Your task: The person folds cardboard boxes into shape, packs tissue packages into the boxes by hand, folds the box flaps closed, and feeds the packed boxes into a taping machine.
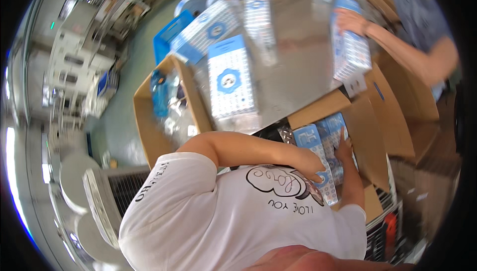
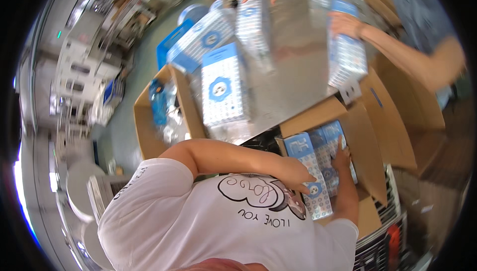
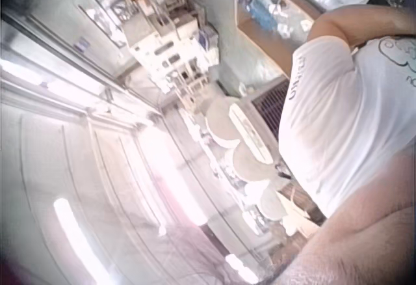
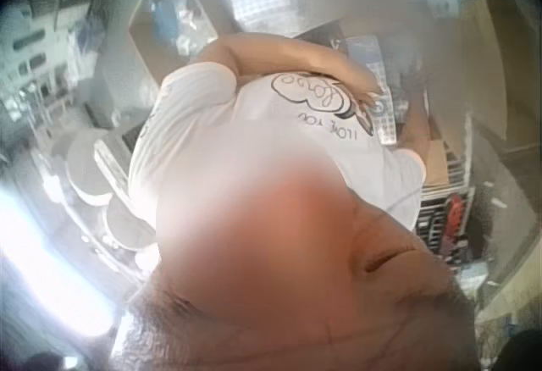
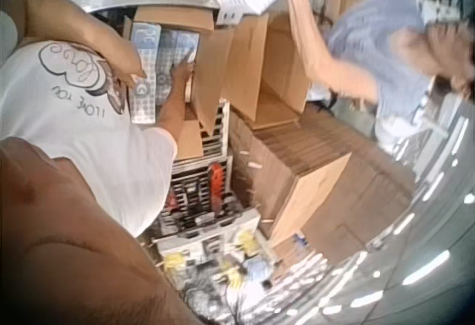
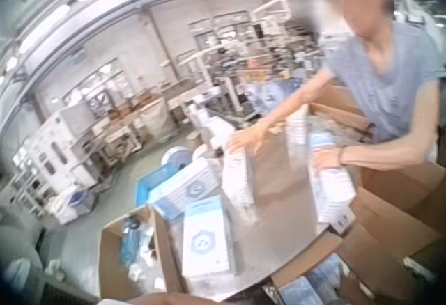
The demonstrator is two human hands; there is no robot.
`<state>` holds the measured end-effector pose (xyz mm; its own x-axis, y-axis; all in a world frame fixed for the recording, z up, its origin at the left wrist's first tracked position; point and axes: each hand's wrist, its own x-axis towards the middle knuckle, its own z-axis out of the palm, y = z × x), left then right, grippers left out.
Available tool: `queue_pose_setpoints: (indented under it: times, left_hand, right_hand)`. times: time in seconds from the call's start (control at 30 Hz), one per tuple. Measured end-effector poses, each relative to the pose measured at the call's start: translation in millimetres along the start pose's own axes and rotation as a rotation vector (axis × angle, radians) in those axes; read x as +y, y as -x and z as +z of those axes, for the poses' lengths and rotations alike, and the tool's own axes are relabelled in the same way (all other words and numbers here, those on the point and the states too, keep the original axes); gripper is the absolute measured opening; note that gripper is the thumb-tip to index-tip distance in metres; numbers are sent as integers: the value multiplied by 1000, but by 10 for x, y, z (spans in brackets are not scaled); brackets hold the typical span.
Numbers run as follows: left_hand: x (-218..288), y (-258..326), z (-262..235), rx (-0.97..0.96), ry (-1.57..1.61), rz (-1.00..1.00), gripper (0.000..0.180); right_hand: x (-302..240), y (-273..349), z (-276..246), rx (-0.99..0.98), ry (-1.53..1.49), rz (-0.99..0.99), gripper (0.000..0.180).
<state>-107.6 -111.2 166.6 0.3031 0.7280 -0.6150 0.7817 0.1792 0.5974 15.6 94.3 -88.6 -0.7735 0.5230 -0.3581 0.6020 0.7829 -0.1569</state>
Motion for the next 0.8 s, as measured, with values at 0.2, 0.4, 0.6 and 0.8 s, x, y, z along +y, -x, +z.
queue_pose_setpoints:
  times: [0.2, 0.4, 0.6, 0.8]
  left_hand:
    - [-868, 1463, 668, 1366, 151, 22, 30]
    - [-2839, 3040, 2672, 1674, 103, -1096, 44]
    - [-3204, 2795, 3757, 986, 403, -1038, 58]
    - [-3013, 3027, 3926, 1013, 470, -889, 21]
  right_hand:
    - [-407, -712, -673, -360, -93, -302, 48]
    - [-4241, 496, -2186, -455, -931, -846, 18]
    - [-6244, 723, -221, -366, -106, -1361, 48]
    - [-6295, 975, 460, -517, 533, -1150, 39]
